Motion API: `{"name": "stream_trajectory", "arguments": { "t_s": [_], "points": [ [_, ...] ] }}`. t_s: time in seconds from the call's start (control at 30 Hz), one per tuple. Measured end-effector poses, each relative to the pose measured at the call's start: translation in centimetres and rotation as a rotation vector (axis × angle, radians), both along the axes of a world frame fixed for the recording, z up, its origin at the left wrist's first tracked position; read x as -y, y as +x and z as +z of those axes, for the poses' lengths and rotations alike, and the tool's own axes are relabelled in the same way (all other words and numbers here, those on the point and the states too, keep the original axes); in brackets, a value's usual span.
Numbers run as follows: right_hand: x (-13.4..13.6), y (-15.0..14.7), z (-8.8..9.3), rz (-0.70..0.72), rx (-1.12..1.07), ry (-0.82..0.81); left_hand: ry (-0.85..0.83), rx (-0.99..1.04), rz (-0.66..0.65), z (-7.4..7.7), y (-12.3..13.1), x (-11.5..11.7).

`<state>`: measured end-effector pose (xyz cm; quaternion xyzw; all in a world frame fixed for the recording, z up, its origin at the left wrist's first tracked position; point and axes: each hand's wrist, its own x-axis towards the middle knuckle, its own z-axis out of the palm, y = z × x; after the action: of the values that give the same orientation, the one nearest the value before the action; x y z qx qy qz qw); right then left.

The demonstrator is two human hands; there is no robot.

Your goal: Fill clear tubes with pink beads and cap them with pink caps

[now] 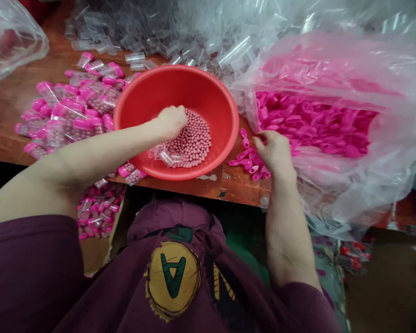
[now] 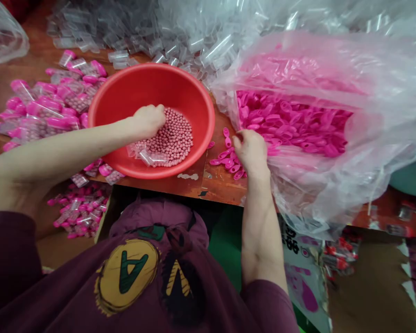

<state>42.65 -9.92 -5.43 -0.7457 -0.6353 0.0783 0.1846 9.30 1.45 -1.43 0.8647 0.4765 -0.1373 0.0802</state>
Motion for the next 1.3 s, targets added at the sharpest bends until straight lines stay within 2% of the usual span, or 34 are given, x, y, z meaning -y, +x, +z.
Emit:
{"name": "stream_trajectory", "arguments": {
  "t_s": [0.1,0.17,0.23,0.33,0.47,0.57,0.67,0.8,0.9,1.13,1.3],
  "points": [
    [-0.6,-2.1,-1.1,0.06,0.184,-0.189,-0.13,0.143,-0.031,-0.5,3.1,1.8],
    [-0.8,-2.8,-1.7,0.04,0.246,-0.231,-0.208,0.207,-0.047,-1.0,4.3,2.6],
    [-0.8,-2.6,-2.3,0.013,0.216,-0.207,-0.323,0.339,0.016,-1.2,4.8,2.8],
    [-0.7,-1.2,-3.0,-0.029,-0.07,-0.016,-0.509,0.606,0.131,-0.2,4.1,2.9],
    [-0.6,-0.6,-2.6,-0.105,-0.521,0.268,-0.824,1.023,0.301,2.3,1.4,3.9],
    [-0.9,-2.9,-1.0,-0.025,-0.857,0.402,-1.093,1.242,0.51,3.6,-0.6,5.6],
    [-1.1,-7.2,1.2,0.093,-1.029,0.389,-1.225,1.367,0.667,4.1,-1.9,7.3],
    [-0.9,-12.7,3.5,0.214,-0.985,0.258,-1.263,1.531,0.745,3.9,-2.7,9.1],
    [-0.5,-15.0,4.5,0.312,-0.906,0.194,-1.24,1.607,0.79,3.6,-3.1,10.0],
    [0.8,-15.9,6.6,0.469,-0.66,0.123,-1.085,1.639,0.79,3.5,-3.1,10.6],
    [1.0,-15.8,7.4,0.477,-0.537,0.194,-1.146,1.676,0.737,3.5,-3.2,10.7]
  ]
}}
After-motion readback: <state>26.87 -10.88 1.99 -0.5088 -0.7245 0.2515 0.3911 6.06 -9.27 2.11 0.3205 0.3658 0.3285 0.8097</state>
